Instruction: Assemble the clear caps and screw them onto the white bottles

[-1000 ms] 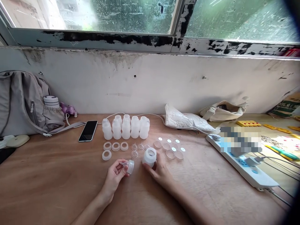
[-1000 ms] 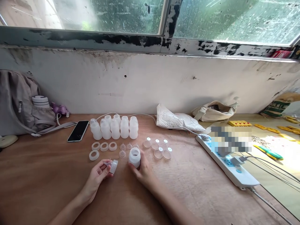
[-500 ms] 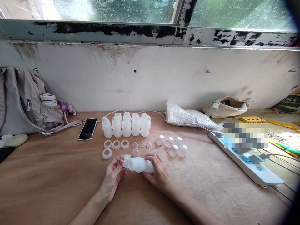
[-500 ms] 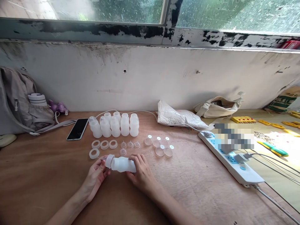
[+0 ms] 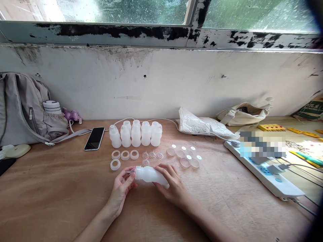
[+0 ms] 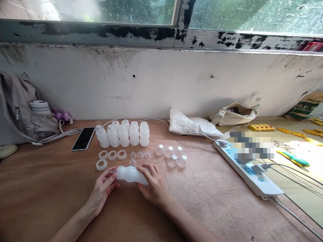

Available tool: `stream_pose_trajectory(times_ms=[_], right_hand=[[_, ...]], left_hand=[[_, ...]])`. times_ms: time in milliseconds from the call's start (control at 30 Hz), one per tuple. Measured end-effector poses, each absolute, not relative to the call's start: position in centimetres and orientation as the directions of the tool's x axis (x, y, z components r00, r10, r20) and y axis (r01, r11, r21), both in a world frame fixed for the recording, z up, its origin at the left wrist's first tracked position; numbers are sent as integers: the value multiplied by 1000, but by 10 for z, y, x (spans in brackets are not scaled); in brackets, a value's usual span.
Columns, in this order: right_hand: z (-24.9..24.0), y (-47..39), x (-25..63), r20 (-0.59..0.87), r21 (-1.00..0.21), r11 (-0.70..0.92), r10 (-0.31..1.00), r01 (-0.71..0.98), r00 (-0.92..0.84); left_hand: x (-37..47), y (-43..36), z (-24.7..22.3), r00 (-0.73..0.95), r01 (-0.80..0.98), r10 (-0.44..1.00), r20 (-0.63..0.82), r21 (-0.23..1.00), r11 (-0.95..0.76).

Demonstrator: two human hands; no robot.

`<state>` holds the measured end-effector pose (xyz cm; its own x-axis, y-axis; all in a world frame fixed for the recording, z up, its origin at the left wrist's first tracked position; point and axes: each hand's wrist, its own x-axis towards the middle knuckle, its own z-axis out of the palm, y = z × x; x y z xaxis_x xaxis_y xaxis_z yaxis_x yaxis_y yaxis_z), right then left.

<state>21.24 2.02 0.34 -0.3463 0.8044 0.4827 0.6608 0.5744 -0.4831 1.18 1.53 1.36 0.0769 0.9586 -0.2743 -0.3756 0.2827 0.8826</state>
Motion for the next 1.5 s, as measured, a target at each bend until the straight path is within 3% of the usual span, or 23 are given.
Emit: stream_pose_trajectory(times_ms=[200, 367, 467, 600, 667, 767, 933, 1133, 1300, 1367, 1500], right_hand=[[11, 19, 212, 456, -548, 569, 818, 614, -351], [20, 17, 211, 313, -709, 474, 875, 521, -370], [24, 18, 210, 151, -845, 308, 921, 437, -358], [19, 19, 207, -154, -968, -77, 934, 240, -321], [15, 18, 203, -287, -958, -276, 890, 83, -354], [9, 17, 198, -367, -883, -454, 825, -117, -429], [11, 15, 195, -461, -766, -604, 754, -218, -468], [15, 14, 194, -377, -859, -480, 828, -178, -414], [15, 14, 192, -345, -922, -384, 870, -44, -352], [15, 13, 192, -288, -957, -287, 909, 47, -300], [17, 9, 193, -39, -957, 32, 971, 289, -237]], left_hand=[[12, 16, 14, 58, -346, 965, -256, 901, 260], [11, 17, 18, 51, -320, 970, -240, 916, 243], [9, 17, 19, 81, -298, 967, -241, 920, 255], [5, 19, 16, 142, -311, 963, -229, 913, 264], [4, 19, 15, 164, -323, 960, -225, 908, 268], [3, 20, 14, 171, -327, 960, -222, 906, 268], [3, 20, 14, 164, -318, 960, -226, 909, 268], [4, 19, 15, 174, -313, 975, -135, 932, 185], [7, 19, 19, 109, -262, 982, -153, 949, 177], [8, 19, 21, 72, -265, 981, -180, 945, 193], [10, 18, 23, 25, -292, 973, -229, 929, 226]])
